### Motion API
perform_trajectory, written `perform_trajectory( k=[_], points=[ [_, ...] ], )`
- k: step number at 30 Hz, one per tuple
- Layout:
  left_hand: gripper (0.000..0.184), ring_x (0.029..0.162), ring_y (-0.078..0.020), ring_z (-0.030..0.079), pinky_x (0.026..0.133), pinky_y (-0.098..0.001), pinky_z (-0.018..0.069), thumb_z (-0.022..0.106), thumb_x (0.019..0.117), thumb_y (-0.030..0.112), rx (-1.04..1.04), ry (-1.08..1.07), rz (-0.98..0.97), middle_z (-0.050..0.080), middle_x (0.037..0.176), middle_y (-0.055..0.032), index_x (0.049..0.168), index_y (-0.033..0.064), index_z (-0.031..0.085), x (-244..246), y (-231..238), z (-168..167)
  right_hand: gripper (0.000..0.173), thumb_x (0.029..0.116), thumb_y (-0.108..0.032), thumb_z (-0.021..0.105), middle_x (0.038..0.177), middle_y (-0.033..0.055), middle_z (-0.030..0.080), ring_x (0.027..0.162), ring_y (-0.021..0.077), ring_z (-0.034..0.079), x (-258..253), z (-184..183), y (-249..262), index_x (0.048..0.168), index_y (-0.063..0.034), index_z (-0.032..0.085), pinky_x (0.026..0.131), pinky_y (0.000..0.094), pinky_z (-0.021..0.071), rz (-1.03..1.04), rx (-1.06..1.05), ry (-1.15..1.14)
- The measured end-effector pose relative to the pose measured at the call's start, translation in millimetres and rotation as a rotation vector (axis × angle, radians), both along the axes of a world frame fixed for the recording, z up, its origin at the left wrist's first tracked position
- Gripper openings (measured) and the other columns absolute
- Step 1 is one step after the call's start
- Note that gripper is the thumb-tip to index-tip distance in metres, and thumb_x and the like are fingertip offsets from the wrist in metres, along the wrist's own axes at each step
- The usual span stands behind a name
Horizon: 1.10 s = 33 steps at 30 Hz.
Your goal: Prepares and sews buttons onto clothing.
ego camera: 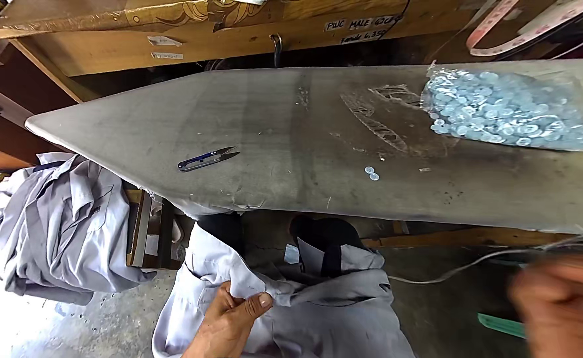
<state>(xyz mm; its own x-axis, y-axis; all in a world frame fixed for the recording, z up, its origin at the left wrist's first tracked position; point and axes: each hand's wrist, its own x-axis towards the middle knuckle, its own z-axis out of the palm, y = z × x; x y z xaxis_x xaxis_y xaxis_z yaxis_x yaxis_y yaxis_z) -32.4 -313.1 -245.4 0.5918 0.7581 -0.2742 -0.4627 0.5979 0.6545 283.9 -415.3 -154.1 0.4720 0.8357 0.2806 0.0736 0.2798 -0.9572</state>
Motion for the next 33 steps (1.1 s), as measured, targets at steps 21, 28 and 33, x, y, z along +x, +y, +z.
perform_trajectory(
  k=[21,28,33],
  points=[
    [0.019,0.088,-0.0178,0.074,0.089,-0.0387,0.0604,0.078,0.0819,-0.005,-0.193,0.012,0.032,0.076,0.095,-0.0116,0.100,0.0021,0.076,0,3,3,0.010,0.0919,-0.011,0.070,0.078,0.0029,0.064,0.067,0.0005,0.057,-138,-68,28,0.096,-0.0046,0.076,0.058,0.0124,0.0466,0.218,-0.270,-0.372],
    [0.021,0.090,-0.0187,0.074,0.091,-0.0407,0.0597,0.078,0.0820,-0.004,-0.192,0.007,0.028,0.076,0.096,-0.0118,0.101,0.0027,0.075,0,4,3,0.011,0.0906,-0.008,0.068,0.077,0.0036,0.064,0.066,0.0011,0.057,-138,-65,28,0.097,-0.0033,0.076,0.058,0.0130,0.0469,0.220,-0.284,-0.373],
    [0.022,0.090,-0.0181,0.074,0.090,-0.0399,0.0598,0.078,0.0816,-0.005,-0.197,0.003,0.038,0.076,0.096,-0.0116,0.102,0.0026,0.075,1,3,3,0.009,0.0913,-0.007,0.067,0.079,0.0040,0.065,0.068,0.0018,0.059,-142,-66,29,0.096,-0.0026,0.074,0.059,0.0140,0.0495,0.219,-0.289,-0.337]
  ],
)
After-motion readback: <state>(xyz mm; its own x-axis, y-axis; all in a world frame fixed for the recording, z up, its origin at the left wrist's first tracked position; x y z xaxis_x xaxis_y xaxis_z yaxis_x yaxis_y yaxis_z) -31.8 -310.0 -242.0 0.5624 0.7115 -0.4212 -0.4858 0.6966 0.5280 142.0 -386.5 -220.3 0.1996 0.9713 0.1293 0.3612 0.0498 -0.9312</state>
